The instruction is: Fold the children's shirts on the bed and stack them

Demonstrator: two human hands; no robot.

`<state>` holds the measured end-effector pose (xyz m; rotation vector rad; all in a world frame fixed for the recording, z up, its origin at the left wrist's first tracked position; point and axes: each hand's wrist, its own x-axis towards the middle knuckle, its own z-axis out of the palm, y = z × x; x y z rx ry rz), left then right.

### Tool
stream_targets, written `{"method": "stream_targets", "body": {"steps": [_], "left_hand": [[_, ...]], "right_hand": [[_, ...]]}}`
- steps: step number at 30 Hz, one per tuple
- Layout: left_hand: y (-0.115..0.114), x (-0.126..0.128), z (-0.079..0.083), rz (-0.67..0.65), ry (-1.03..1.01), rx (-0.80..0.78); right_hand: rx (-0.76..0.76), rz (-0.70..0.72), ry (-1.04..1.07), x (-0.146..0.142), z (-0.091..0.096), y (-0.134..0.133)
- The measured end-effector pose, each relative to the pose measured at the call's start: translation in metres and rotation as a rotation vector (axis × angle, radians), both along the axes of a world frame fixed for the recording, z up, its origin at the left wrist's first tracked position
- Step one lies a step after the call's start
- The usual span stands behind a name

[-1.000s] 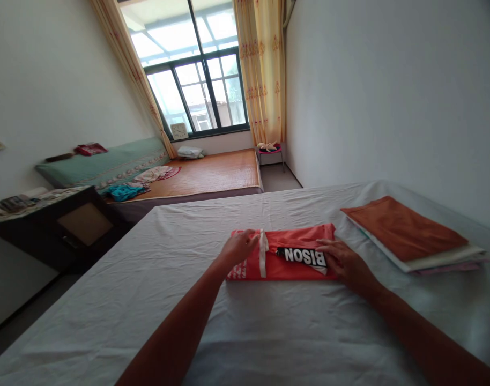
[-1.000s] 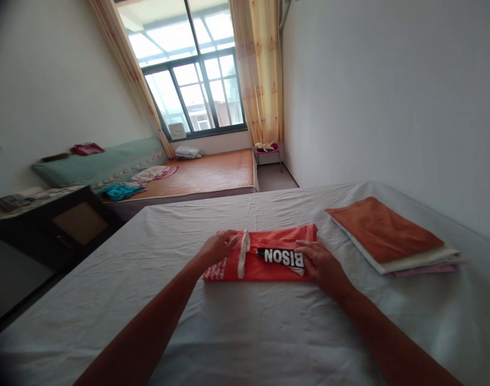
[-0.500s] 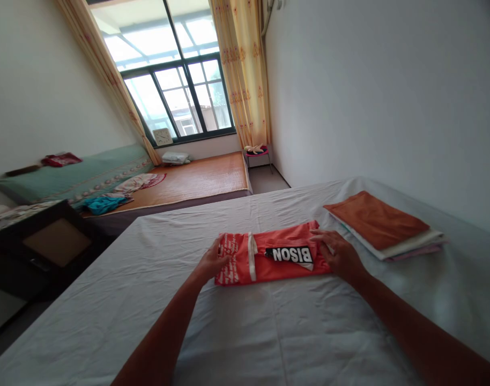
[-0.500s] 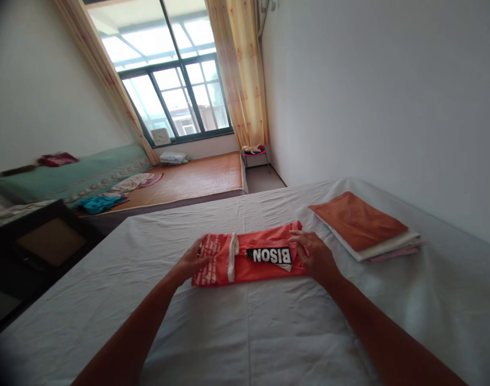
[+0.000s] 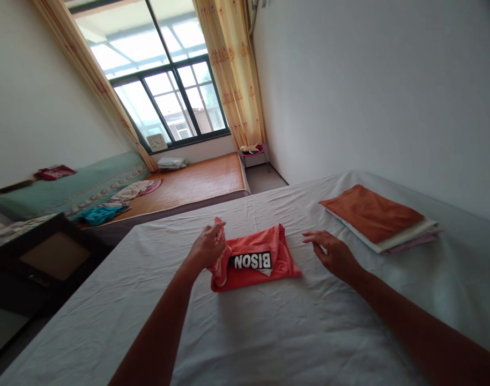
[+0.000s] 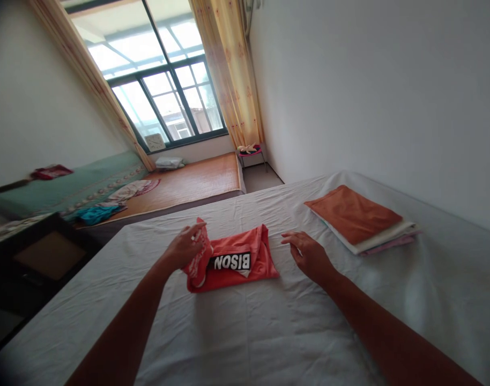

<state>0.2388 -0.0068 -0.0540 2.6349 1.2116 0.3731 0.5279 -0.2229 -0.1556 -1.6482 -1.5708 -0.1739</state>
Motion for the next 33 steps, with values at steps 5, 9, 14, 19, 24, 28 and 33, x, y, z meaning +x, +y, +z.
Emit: {"method": "stream_targets", "body": {"steps": [5,9,14,19,24,28,33], "left_hand": [[-0.048,0.078,-0.011,-0.118,0.089,0.048],[-0.077,0.120,-0.033,-0.187,0.113,0.011],[-0.088,0.138,-0.051,-0.308,-0.030,-0.042],[-0.053,0.093,-0.047,-0.362,-0.251,0.015],[-0.015,0.038,-0.074,-0.301,-0.198,0.142],[-0.019,0.034,-0.101,-0.291,-0.083,0.133],[-0.033,0.041,-0.106,-0.234,-0.054,0.127]], "right_hand": [[0.002,0.003,0.022,0.004,0.000,-0.002],[-0.012,0.019,0.031,0.006,-0.001,-0.002],[-0.062,0.036,0.043,0.011,-0.010,-0.001],[-0.024,-0.049,0.012,0.014,-0.009,-0.001],[-0.007,0.035,-0.154,-0.047,0.027,0.005],[-0.141,0.314,-0.306,-0.116,0.041,0.031],[-0.302,0.195,-0.285,-0.114,0.009,0.083]]}}
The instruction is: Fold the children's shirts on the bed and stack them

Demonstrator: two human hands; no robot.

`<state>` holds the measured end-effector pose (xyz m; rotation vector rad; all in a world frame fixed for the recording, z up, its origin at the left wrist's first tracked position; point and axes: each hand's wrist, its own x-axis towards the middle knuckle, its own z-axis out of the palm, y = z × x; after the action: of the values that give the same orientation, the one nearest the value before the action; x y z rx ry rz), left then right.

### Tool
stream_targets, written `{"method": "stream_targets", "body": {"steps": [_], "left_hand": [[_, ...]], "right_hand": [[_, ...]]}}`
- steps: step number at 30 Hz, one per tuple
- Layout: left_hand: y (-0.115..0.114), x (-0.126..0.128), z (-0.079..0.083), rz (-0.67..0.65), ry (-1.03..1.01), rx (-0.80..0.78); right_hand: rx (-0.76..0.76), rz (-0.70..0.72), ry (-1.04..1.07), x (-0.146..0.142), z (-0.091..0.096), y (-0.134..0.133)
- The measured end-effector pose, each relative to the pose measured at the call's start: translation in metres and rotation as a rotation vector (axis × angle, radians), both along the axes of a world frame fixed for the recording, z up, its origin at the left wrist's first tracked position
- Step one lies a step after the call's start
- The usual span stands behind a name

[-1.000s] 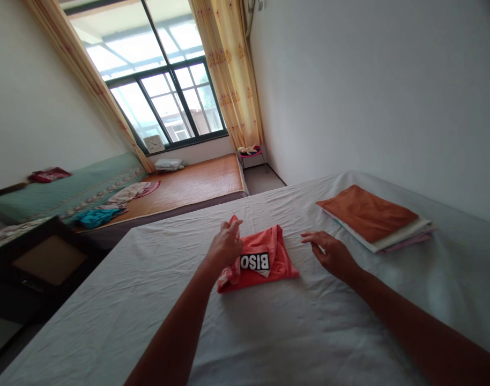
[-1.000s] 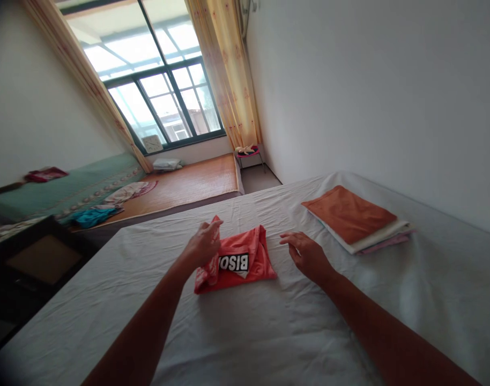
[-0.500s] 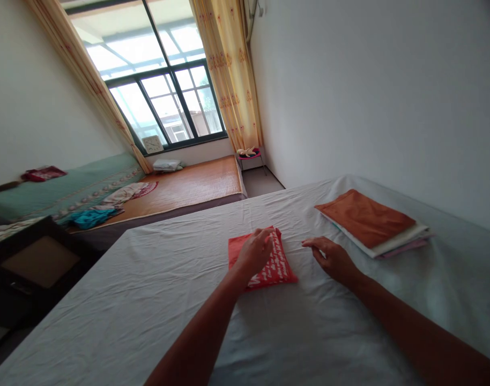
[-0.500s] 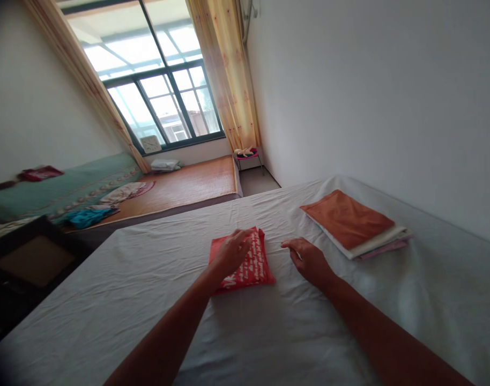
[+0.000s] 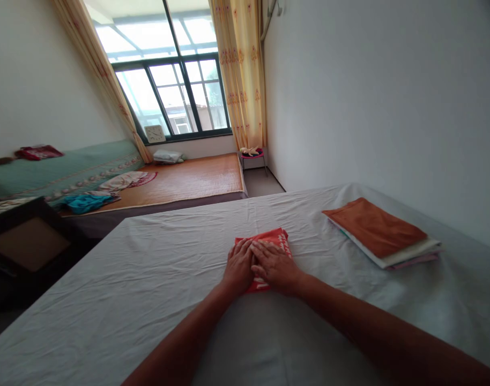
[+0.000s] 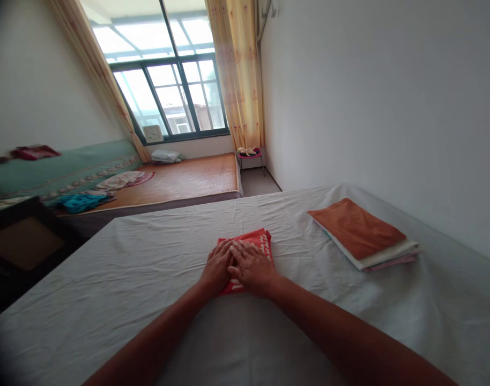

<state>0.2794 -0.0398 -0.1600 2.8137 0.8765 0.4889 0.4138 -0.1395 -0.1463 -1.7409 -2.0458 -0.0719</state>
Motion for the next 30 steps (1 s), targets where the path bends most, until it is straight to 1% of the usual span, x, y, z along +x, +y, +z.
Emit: {"method": "stream_targets", "body": {"steps": [3,6,8,10,13,15,17,19,22,23,24,26,27,28,29,30], "left_hand": [[0.000,-0.003,-0.003,0.008,-0.026,0.015],[0.003,-0.006,-0.009,-0.045,-0.040,0.026],[0.004,-0.007,-0.012,-0.077,-0.041,0.035],[0.005,-0.008,-0.013,-0.097,-0.030,0.035],[0.001,-0.011,-0.010,-0.120,0.007,0.026],[-0.002,-0.014,-0.008,-0.138,0.030,0.028],[-0.006,-0.017,-0.006,-0.151,0.044,0.037],[-0.008,-0.018,-0.007,-0.155,0.043,0.044],[-0.007,-0.019,-0.008,-0.163,0.009,0.045],[-0.006,-0.020,-0.009,-0.172,-0.006,0.043],[-0.006,-0.020,-0.009,-0.185,-0.020,0.040],[-0.004,-0.021,-0.010,-0.219,-0.049,0.037],[-0.003,-0.021,-0.010,-0.239,-0.065,0.038],[-0.002,-0.022,-0.010,-0.260,-0.082,0.042],[-0.002,-0.022,-0.009,-0.279,-0.101,0.050],[-0.002,-0.022,-0.009,-0.296,-0.118,0.059]], "right_hand": [[-0.087,-0.118,0.014,0.034,-0.023,0.015],[-0.127,-0.173,0.033,0.056,-0.037,0.018],[-0.134,-0.228,0.047,0.062,-0.042,0.018],[-0.123,-0.321,0.068,0.063,-0.045,0.020],[-0.110,-0.471,0.110,0.066,-0.047,0.024],[-0.112,-0.518,0.129,0.068,-0.048,0.025],[-0.096,-0.503,0.158,0.069,-0.047,0.024],[-0.047,-0.440,0.238,0.068,-0.045,0.021],[0.049,-0.275,0.476,0.064,-0.040,0.016],[0.076,-0.243,0.561,0.063,-0.038,0.015],[0.100,-0.246,0.637,0.062,-0.035,0.014],[0.125,-0.329,0.762,0.059,-0.028,0.012],[0.106,-0.363,0.833,0.058,-0.023,0.010],[0.047,-0.352,0.921,0.057,-0.018,0.008],[-0.049,-0.287,1.024,0.055,-0.013,0.005],[-0.159,-0.185,1.127,0.053,-0.007,0.001]]}}
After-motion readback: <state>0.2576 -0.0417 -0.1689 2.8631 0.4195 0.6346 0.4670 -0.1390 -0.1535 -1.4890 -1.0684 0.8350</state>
